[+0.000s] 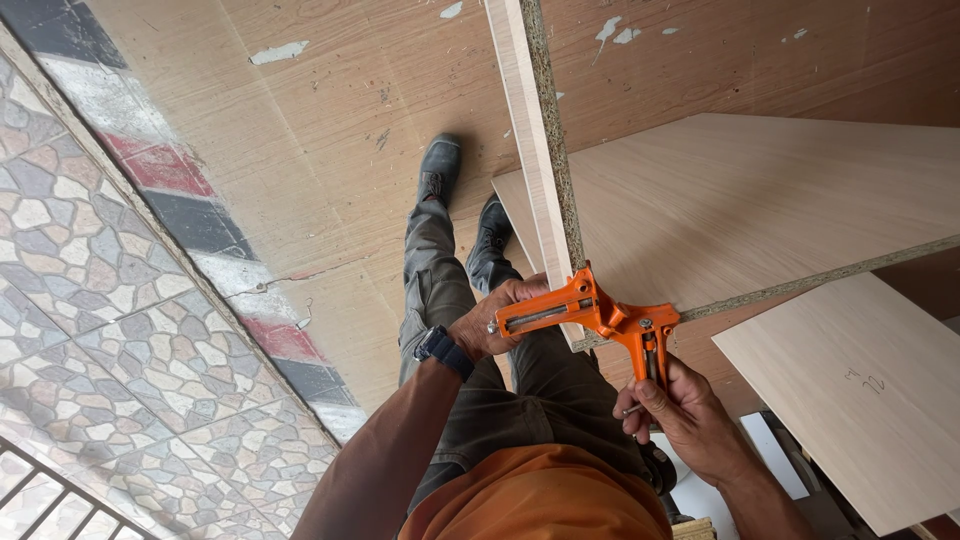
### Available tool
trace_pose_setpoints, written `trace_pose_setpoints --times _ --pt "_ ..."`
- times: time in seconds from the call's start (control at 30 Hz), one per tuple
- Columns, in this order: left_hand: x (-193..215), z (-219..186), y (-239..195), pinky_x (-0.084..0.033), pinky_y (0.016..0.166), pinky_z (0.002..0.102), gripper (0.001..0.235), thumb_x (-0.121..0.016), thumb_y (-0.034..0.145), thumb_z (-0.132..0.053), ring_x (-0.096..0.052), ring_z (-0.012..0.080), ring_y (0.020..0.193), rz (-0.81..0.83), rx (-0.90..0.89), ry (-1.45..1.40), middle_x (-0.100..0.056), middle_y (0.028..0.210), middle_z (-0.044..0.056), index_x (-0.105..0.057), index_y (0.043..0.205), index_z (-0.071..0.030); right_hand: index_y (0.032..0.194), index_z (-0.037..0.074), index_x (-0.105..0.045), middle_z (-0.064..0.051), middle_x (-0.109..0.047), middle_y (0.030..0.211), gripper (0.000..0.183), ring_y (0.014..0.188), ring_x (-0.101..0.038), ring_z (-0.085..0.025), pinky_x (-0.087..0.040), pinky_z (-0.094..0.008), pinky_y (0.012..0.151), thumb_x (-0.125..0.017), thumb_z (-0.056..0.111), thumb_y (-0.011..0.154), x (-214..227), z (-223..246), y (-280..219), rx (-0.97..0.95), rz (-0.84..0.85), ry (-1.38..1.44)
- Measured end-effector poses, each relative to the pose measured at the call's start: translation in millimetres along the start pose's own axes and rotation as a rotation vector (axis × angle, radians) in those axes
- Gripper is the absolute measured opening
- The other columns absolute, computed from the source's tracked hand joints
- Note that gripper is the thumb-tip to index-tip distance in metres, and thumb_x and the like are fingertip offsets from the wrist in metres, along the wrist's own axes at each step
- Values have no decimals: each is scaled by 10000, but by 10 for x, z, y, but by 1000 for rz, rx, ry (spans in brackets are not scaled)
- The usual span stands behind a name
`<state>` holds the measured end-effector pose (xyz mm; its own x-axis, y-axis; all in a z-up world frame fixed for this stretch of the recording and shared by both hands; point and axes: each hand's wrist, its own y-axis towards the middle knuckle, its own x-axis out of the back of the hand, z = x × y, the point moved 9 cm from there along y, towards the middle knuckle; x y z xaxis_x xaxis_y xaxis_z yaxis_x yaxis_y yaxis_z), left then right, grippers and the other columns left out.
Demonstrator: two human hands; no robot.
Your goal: Adjusting corner clamps on wooden panels and using a rubber mallet to align them during furniture assembly.
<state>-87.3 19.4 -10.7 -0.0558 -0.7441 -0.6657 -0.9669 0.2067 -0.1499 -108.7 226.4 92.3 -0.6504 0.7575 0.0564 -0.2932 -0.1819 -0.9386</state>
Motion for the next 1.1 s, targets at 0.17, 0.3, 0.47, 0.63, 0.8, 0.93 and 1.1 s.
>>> trace_pose_setpoints --times 0.17,0.3,0.47,0.63,0.8,0.93,1.1 --pt "24 128 -4 -495 849 290 174 -709 990 -285 -596 119 917 -36 30 -2 -664 999 -38 -739 1111 -163 1005 -15 -617 -239 -788 828 252 616 -716 -297 -567 -376 496 -575 233 994 5 -42 17 8 20 36" --pt "32 142 -17 -72 1334 520 193 -664 1020 -342 -674 117 1077 34 -21 58 -723 1122 -86 -715 1150 -209 1017 -9 -619 -238 -794 828 248 612 -725 -294 -573 -369 492 -573 234 995 10 -44 20 5 16 31" --pt "77 286 9 -474 942 236 208 -729 980 -217 -554 95 977 132 174 -99 -678 1033 -51 -744 1173 -140 1029 -13 -629 -232 -784 823 242 597 -711 -294 -550 -368 479 -592 223 988 10 -42 23 32 -5 75" --pt "60 271 -9 -484 848 168 304 -781 930 -232 -586 73 937 64 231 -186 -602 1043 -51 -746 1208 -115 1090 4 -646 -224 -773 841 236 605 -696 -290 -533 -359 481 -610 210 980 -16 -37 -10 51 -37 146" --pt "41 403 -27 -510 796 135 259 -771 942 -158 -619 65 928 27 254 -385 -614 1035 -32 -734 1192 -98 1089 14 -636 -219 -760 828 259 618 -682 -276 -528 -352 503 -603 249 985 -49 -3 -51 96 -55 177" --pt "65 646 -65 -589 736 135 228 -759 933 -81 -684 76 867 -46 345 -670 -639 981 8 -723 1146 -7 1070 16 -628 -208 -755 816 272 598 -684 -272 -528 -345 487 -585 274 995 -48 -33 -37 116 -58 162" --pt "48 431 -47 -468 768 173 308 -740 969 -142 -593 92 896 10 183 -307 -629 1017 -15 -717 1270 -81 1095 27 -634 -205 -761 816 312 596 -701 -270 -546 -350 487 -594 313 976 -42 -57 -31 92 -56 159"
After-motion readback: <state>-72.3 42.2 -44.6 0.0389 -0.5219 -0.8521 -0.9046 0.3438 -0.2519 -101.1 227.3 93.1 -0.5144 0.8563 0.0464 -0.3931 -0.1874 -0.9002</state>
